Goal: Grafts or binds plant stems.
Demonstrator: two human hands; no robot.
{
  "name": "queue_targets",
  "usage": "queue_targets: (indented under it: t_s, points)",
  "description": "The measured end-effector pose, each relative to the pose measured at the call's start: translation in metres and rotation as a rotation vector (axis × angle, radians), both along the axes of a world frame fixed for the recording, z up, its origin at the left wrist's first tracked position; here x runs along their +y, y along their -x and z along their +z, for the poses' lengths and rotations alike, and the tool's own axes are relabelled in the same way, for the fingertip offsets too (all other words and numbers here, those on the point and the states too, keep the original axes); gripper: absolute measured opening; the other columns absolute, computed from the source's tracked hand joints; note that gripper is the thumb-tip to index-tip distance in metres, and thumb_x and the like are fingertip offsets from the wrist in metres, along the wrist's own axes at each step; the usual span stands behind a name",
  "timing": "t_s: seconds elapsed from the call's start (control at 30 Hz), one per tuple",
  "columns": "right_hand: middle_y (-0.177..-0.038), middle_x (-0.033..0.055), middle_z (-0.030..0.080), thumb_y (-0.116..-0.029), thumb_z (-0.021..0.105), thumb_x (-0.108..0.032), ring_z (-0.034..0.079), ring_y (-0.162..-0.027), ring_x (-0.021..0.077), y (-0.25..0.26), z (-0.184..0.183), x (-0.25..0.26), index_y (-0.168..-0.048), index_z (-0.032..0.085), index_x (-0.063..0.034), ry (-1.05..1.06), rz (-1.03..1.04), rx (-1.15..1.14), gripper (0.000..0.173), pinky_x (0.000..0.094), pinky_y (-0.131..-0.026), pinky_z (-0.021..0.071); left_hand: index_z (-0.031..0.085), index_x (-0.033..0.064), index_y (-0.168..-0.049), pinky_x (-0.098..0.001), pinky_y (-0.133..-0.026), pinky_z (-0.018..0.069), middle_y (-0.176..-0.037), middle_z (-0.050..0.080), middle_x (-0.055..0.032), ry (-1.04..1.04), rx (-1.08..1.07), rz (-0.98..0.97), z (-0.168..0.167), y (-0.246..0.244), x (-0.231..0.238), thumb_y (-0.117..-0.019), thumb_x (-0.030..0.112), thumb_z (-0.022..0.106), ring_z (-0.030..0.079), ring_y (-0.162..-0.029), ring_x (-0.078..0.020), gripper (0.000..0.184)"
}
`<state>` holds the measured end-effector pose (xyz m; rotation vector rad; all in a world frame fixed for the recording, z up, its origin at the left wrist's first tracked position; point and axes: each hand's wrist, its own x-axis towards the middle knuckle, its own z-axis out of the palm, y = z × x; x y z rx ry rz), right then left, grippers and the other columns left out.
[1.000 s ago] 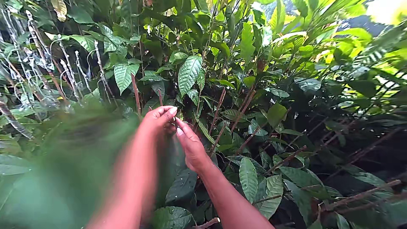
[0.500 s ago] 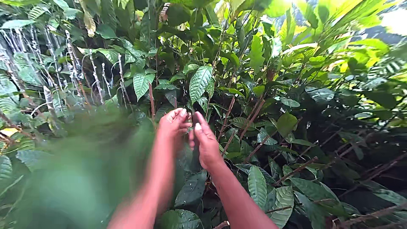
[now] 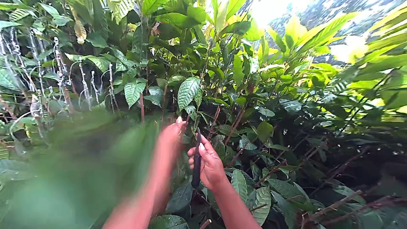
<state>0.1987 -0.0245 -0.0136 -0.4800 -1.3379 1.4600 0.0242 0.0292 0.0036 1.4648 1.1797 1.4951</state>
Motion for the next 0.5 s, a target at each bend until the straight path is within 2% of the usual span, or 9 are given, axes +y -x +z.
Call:
queue_targets:
  t_s: [0.07,0.1,0.17,0.23,0.5]
  points:
    - [-0.089,0.0102,0.065,-0.1105,0.032,-0.016,0.063,-0.067,0.0152,-0.001,-0.003,0.0,-0.157,0.03,-0.0045,-0.012,0.007,-0.009,0.048,0.0281,-0.06,0.056,0.067,0.0079,-0.125,-0.0378,-0.082,0.0546,-0.111,0.07,-0.0074,0.05,0.044,-0.02,0.011,-0.001,-0.023,-0.1115,0.048,0.027,0.067,-0.091,-0.0179,0.058]
    - [-0.09,0.0098,0.065,-0.1104,0.034,-0.016,0.063,-0.068,0.0147,0.0,-0.005,-0.001,-0.156,0.033,-0.0033,-0.026,0.011,-0.02,0.047,0.0275,-0.06,0.0555,0.066,0.0059,-0.125,-0.0343,-0.074,0.0587,-0.108,0.07,-0.0088,0.066,0.018,-0.066,0.014,-0.001,-0.033,-0.1118,0.047,0.028,0.069,-0.083,-0.0175,0.058]
    - [-0.09,0.0096,0.066,-0.1102,0.036,-0.016,0.062,-0.068,0.014,0.004,-0.007,-0.004,-0.155,0.036,-0.0021,-0.054,0.026,-0.031,0.047,0.0269,-0.059,0.0547,0.064,0.0014,-0.122,-0.0367,-0.074,0.0627,-0.107,0.068,-0.0135,0.096,-0.076,-0.155,0.018,-0.002,-0.05,-0.1118,0.045,0.03,0.072,-0.083,-0.0223,0.056]
    - [-0.091,0.0105,0.066,-0.11,0.036,-0.016,0.062,-0.067,0.0141,0.007,-0.007,-0.008,-0.155,0.034,-0.0015,-0.071,0.046,-0.034,0.048,0.0265,-0.059,0.054,0.064,-0.001,-0.115,-0.0387,-0.076,0.0634,-0.105,0.068,-0.0143,0.105,-0.126,-0.2,0.017,-0.002,-0.058,-0.1114,0.045,0.033,0.072,-0.084,-0.0236,0.056]
    - [-0.09,0.0106,0.065,-0.1086,0.039,-0.016,0.061,-0.066,0.0134,0.01,-0.008,-0.016,-0.152,0.035,0.0001,-0.096,0.076,-0.056,0.046,0.026,-0.057,0.0528,0.066,-0.0021,-0.104,-0.035,-0.072,0.0635,-0.096,0.071,-0.0121,0.116,-0.131,-0.242,0.02,-0.003,-0.071,-0.1109,0.036,0.042,0.073,-0.077,-0.0198,0.046]
